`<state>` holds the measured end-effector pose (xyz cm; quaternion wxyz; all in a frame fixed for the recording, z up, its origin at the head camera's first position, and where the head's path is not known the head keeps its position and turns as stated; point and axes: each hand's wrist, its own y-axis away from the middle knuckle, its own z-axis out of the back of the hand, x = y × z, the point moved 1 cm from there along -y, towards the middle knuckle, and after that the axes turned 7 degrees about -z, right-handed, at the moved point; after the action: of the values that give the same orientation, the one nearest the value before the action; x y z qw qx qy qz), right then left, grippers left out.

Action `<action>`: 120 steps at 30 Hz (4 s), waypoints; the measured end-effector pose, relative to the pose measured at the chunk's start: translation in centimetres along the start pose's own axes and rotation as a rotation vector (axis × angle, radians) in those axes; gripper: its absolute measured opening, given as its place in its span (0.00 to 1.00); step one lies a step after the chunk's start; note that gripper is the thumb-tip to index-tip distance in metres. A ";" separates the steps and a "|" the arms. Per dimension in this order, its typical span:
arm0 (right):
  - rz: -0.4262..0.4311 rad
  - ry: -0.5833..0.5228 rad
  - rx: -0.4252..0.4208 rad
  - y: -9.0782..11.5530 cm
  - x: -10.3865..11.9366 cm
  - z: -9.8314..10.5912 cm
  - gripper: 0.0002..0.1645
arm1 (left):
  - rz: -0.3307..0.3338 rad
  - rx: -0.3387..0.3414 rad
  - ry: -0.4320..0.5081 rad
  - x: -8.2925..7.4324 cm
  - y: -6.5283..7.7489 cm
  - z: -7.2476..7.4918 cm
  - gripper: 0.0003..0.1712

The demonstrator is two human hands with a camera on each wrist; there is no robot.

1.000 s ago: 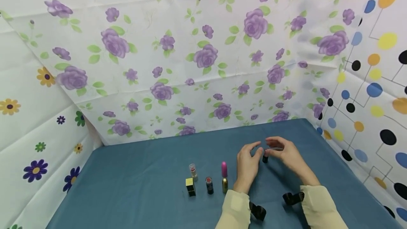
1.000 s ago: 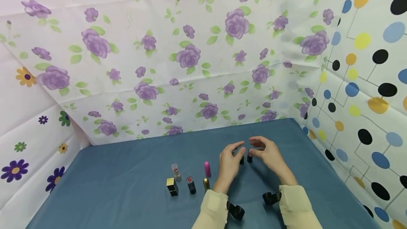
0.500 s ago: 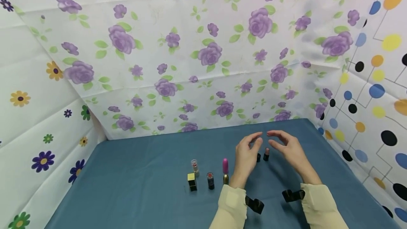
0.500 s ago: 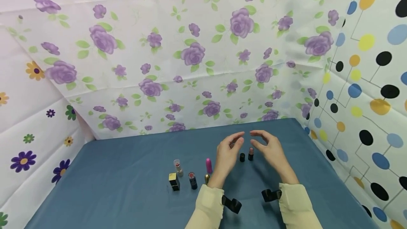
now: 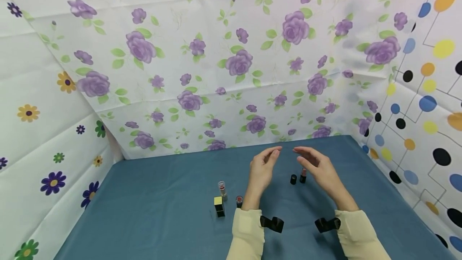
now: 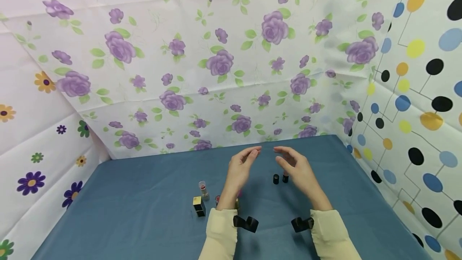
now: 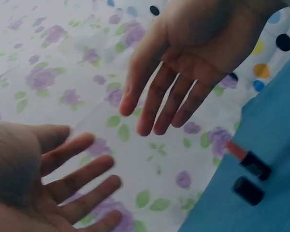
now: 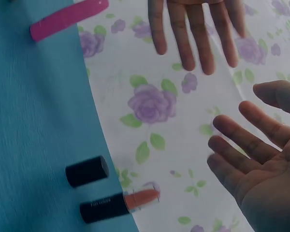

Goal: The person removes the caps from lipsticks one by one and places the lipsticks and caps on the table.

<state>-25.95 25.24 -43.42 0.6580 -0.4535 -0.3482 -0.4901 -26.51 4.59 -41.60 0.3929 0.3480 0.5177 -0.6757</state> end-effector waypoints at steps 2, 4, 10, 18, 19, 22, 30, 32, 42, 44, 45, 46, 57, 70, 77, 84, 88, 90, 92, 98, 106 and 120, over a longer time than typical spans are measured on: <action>-0.002 -0.001 0.017 0.0 0.1 -0.4 0.25 | 0.021 0.021 -0.004 -0.1 0.2 0.7 0.19; -0.006 -0.006 0.042 0.0 0.2 -0.8 0.26 | 0.030 0.035 -0.008 -0.2 0.3 1.3 0.19; -0.033 -0.061 0.114 0.1 0.6 -1.8 0.27 | 0.032 0.096 -0.042 -0.4 0.4 2.6 0.19; -0.056 -0.060 0.186 0.1 0.6 -3.6 0.27 | 0.059 0.244 -0.225 -0.4 0.4 4.7 0.19; -0.058 -0.057 0.192 0.1 0.5 -3.8 0.26 | 0.066 0.258 -0.245 -0.5 0.4 5.0 0.19; -0.084 -0.057 0.205 0.0 0.2 -4.3 0.25 | 0.091 0.300 -0.302 -0.8 0.3 5.7 0.19; -0.164 -0.112 0.329 0.4 -1.0 -5.4 0.30 | 0.151 0.493 -0.459 -0.7 0.6 6.3 0.17; -0.176 -0.121 0.367 0.3 -1.3 -5.6 0.31 | 0.145 0.543 -0.494 -0.8 0.5 6.4 0.17; -0.265 -0.160 0.518 -0.3 -1.8 -6.1 0.32 | 0.157 0.707 -0.490 -1.4 -0.9 7.9 0.18; -0.285 -0.165 0.548 -0.3 -2.0 -6.4 0.33 | 0.153 0.741 -0.503 -1.4 -1.1 7.8 0.18; -0.293 -0.168 0.557 -0.3 -2.0 -6.6 0.33 | 0.150 0.756 -0.513 -1.4 -1.2 7.8 0.17; -0.300 -0.167 0.559 -0.3 -2.1 -6.8 0.33 | 0.149 0.770 -0.525 -1.4 -1.3 7.7 0.17; -0.334 -0.178 0.551 -0.3 -2.6 -8.0 0.33 | 0.177 0.828 -0.665 -0.6 -1.4 6.9 0.19; -0.355 -0.187 0.485 -0.2 -2.8 -9.2 0.32 | 0.121 0.794 -0.701 0.7 -0.8 6.2 0.14; -0.345 -0.187 0.485 -0.3 -2.9 -9.5 0.29 | 0.097 0.755 -0.710 1.0 -0.7 6.4 0.10; -0.322 -0.157 0.492 -0.3 -2.8 -9.7 0.30 | 0.084 0.710 -0.671 0.5 -0.9 7.0 0.08; -0.292 -0.139 0.470 -0.3 -2.7 -10.0 0.30 | 0.078 0.699 -0.644 0.1 -1.2 7.5 0.08; -0.285 -0.138 0.460 -0.3 -2.6 -10.1 0.29 | 0.079 0.694 -0.639 -0.1 -1.4 7.7 0.09; -0.275 -0.135 0.453 -0.5 -2.5 -10.2 0.28 | 0.080 0.687 -0.639 -0.2 -1.6 7.8 0.09; -0.271 -0.171 0.409 -0.9 -1.7 -10.4 0.29 | 0.082 0.622 -0.595 -0.4 -1.9 8.3 0.11; -0.273 -0.285 0.378 -1.4 -0.5 -10.3 0.32 | 0.070 0.506 -0.424 0.1 -2.0 8.8 0.16; -0.323 -0.426 0.372 -2.3 1.3 -10.1 0.29 | 0.131 0.397 -0.046 0.3 -2.3 9.6 0.18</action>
<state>-27.63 15.13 -45.20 0.5556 -0.3565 -0.6293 -0.4102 -29.28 -4.42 -38.81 0.3713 0.4362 0.3414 -0.7452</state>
